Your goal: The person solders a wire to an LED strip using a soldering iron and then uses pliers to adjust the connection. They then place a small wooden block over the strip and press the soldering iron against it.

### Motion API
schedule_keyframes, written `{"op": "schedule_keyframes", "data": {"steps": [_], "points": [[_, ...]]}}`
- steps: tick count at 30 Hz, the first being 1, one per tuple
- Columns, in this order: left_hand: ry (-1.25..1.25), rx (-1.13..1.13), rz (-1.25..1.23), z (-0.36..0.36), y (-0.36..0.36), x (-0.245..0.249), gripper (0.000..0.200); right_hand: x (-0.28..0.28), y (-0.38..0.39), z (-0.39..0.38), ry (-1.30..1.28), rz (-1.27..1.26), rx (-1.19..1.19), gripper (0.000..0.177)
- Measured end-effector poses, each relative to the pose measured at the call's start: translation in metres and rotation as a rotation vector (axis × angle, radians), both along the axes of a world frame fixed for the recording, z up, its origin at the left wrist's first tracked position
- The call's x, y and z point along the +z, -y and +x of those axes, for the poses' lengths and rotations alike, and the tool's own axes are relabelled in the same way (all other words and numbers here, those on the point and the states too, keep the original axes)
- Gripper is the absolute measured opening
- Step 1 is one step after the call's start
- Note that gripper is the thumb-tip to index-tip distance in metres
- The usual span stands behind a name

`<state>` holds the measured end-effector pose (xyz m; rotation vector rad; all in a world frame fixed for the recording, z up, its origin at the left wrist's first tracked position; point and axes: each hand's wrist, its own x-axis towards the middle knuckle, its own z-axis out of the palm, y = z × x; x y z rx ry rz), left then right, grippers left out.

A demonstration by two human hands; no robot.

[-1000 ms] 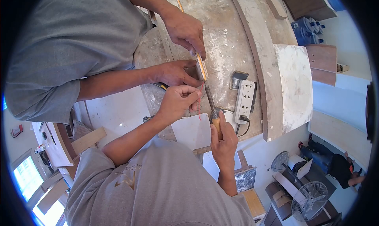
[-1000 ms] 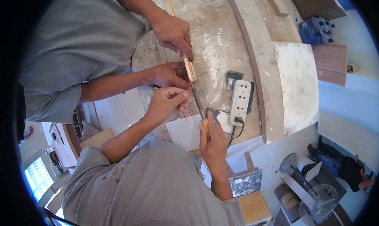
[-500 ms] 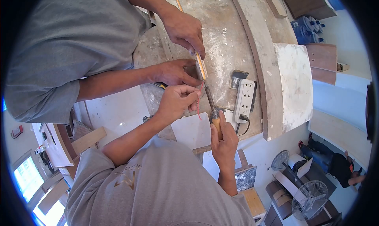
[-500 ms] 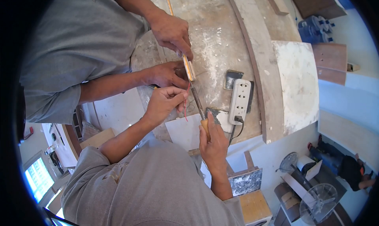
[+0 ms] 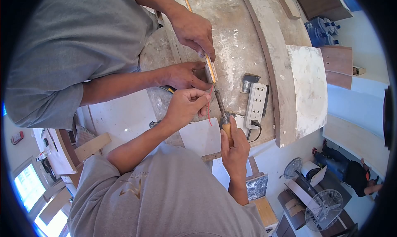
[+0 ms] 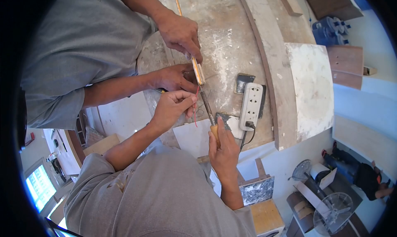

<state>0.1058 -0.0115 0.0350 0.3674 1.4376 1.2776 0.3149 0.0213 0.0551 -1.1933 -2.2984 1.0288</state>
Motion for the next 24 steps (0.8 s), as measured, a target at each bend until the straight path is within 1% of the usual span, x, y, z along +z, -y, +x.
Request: {"op": "schedule_keyframes", "data": {"steps": [8, 14, 20, 24], "points": [[0.006, 0.007, 0.002, 0.0004, 0.0004, -0.0008, 0.021, 0.0028, 0.0001, -0.0003, 0.022, -0.002, -0.008, 0.053], [0.021, -0.016, -0.009, -0.0012, 0.0009, 0.0006, 0.020, 0.0058, 0.0006, 0.0001, 0.102, 0.010, -0.011, 0.054], [0.066, 0.003, 0.002, -0.0026, 0.0018, -0.0030, 0.020, 0.0065, 0.0012, 0.0009, 0.006, -0.043, -0.068, 0.052], [0.075, 0.004, 0.006, -0.0016, 0.0025, -0.0060, 0.019, 0.0072, 0.0014, 0.0027, 0.006, -0.055, -0.070, 0.051]]}}
